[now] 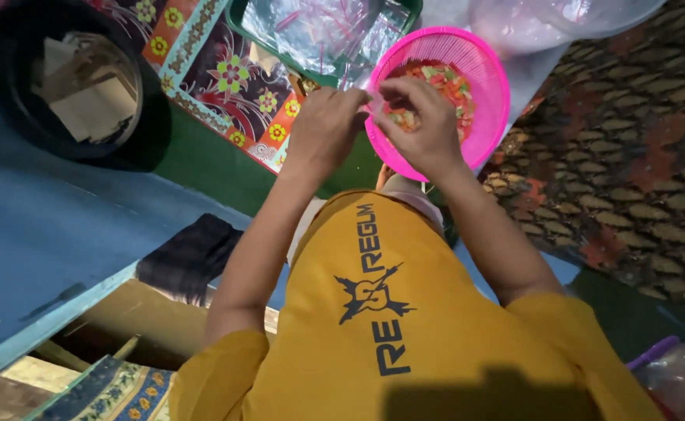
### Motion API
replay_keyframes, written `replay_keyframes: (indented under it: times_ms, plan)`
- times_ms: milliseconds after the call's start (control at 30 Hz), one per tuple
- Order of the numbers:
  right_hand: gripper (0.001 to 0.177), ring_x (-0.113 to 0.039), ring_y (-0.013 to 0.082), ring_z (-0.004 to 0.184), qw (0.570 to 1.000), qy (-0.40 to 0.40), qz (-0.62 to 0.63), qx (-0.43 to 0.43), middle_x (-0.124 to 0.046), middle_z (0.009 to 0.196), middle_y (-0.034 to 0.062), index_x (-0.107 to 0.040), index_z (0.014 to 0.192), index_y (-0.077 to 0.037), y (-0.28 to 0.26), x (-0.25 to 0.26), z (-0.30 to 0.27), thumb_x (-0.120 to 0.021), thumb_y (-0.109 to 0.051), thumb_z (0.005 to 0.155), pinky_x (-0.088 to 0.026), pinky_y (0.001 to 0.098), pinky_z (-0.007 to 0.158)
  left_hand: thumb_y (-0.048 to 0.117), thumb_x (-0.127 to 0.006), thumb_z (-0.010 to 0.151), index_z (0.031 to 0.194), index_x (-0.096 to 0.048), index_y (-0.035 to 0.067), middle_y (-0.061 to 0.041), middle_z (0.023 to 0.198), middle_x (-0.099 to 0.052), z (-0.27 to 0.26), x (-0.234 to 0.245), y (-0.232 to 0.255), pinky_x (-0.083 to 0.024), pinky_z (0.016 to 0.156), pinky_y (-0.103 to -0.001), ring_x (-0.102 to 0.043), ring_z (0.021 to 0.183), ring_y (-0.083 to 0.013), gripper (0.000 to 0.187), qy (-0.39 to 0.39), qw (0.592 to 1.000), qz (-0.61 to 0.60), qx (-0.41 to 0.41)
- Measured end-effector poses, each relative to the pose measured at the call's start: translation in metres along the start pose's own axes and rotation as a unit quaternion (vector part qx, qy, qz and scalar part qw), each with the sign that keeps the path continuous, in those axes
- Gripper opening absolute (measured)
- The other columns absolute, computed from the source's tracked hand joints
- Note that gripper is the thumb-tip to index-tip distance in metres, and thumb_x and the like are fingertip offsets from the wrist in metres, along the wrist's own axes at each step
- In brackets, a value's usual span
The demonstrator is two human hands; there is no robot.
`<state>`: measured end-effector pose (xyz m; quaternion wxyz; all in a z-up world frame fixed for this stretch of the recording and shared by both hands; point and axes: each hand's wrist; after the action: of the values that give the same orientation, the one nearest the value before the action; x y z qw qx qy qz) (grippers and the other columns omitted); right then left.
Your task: Manually filling small plastic bags with snack pieces from a bowl
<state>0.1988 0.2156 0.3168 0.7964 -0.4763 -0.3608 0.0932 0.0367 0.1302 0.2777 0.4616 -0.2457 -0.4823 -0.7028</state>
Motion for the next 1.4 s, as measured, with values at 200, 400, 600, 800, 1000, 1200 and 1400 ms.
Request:
replay_keyframes:
  times_ms: [200, 400, 600, 800, 1000, 1200, 1400]
  plan:
    - [0.024, -0.071, 0.0340, 0.081, 1.000, 0.023, 0.006, 0.011, -0.069, 0.090, 0.0138, -0.075, 0.112, -0.005, 0.074, -0.021, -0.044, -0.084, -0.005, 0.090, -0.063, 0.0411, 0.067, 0.021, -0.076, 0.092, 0.090, -0.071, 0.022, -0.003, 0.082, -0.054, -0.010, -0.021, -0.008, -0.045, 0.063, -0.036, -0.057, 0.074, -0.0265, 0.005, 0.030, 0.997, -0.006, -0.073]
    - [0.011, -0.074, 0.0284, 0.081, 0.994, 0.027, 0.073, -0.074, -0.075, 0.088, 0.0123, -0.080, 0.098, -0.008, 0.068, -0.018, -0.057, -0.082, -0.003, 0.089, -0.060, 0.0392, 0.069, 0.019, -0.071, 0.098, 0.100, -0.070, 0.019, -0.006, 0.096, -0.062, -0.021, -0.017, -0.010, -0.049, 0.078, -0.041, -0.063, 0.093, -0.0294, 0.003, -0.041, 0.992, -0.100, -0.061]
    - [0.012, -0.072, 0.0247, 0.083, 0.991, 0.022, 0.118, -0.058, -0.076, 0.092, 0.0106, -0.082, 0.099, -0.011, 0.082, -0.030, -0.071, -0.087, -0.010, 0.088, -0.059, 0.0348, 0.072, 0.015, -0.066, 0.097, 0.107, -0.067, 0.022, -0.006, 0.090, -0.073, -0.013, 0.009, 0.008, -0.053, 0.079, -0.049, -0.069, 0.093, -0.0373, 0.012, -0.255, 0.956, -0.119, 0.086]
    - [0.013, -0.072, 0.0290, 0.088, 0.992, -0.005, 0.114, -0.049, -0.076, 0.093, 0.0097, -0.080, 0.099, -0.009, 0.082, -0.040, -0.073, -0.083, -0.004, 0.087, -0.058, 0.0379, 0.075, 0.022, -0.071, 0.099, 0.105, -0.074, 0.016, -0.007, 0.090, -0.070, -0.049, -0.008, -0.011, -0.054, 0.078, -0.042, -0.068, 0.087, -0.0314, 0.009, -0.115, 0.981, -0.156, 0.032]
    - [0.011, -0.073, 0.0339, 0.089, 0.997, -0.031, 0.077, -0.004, -0.077, 0.092, 0.0093, -0.078, 0.092, -0.009, 0.067, -0.040, -0.067, -0.079, 0.001, 0.087, -0.056, 0.0433, 0.078, 0.017, -0.070, 0.096, 0.101, -0.074, 0.016, -0.008, 0.082, -0.063, -0.072, -0.020, -0.019, -0.055, 0.074, -0.042, -0.065, 0.081, -0.0314, 0.006, -0.091, 0.986, -0.137, 0.032]
    - [0.011, -0.073, 0.0317, 0.080, 0.991, -0.063, 0.114, -0.030, -0.076, 0.086, 0.0126, -0.080, 0.090, -0.007, 0.064, -0.029, -0.060, -0.086, -0.002, 0.082, -0.056, 0.0419, 0.073, 0.028, -0.076, 0.097, 0.103, -0.079, 0.019, -0.003, 0.074, -0.063, -0.078, -0.007, -0.007, -0.055, 0.072, -0.035, -0.065, 0.070, -0.0228, 0.010, -0.026, 0.976, -0.199, 0.085]
    - [0.018, -0.055, 0.0152, 0.077, 0.928, 0.277, 0.243, -0.051, -0.062, 0.092, 0.0037, -0.062, 0.105, -0.010, 0.046, 0.067, -0.006, -0.061, 0.008, 0.104, -0.049, 0.0299, 0.071, 0.015, -0.077, 0.091, 0.127, -0.065, 0.007, -0.007, 0.111, -0.069, -0.069, 0.034, 0.012, -0.054, 0.084, -0.032, -0.068, 0.096, -0.0201, 0.040, -0.070, 0.960, -0.199, 0.184]
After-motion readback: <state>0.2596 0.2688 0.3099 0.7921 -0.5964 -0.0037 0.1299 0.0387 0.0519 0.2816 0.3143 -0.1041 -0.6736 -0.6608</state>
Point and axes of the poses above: each hand's wrist, its own z-axis towards the middle knuckle, its own x-axis out of the back of the hand, y = z × x
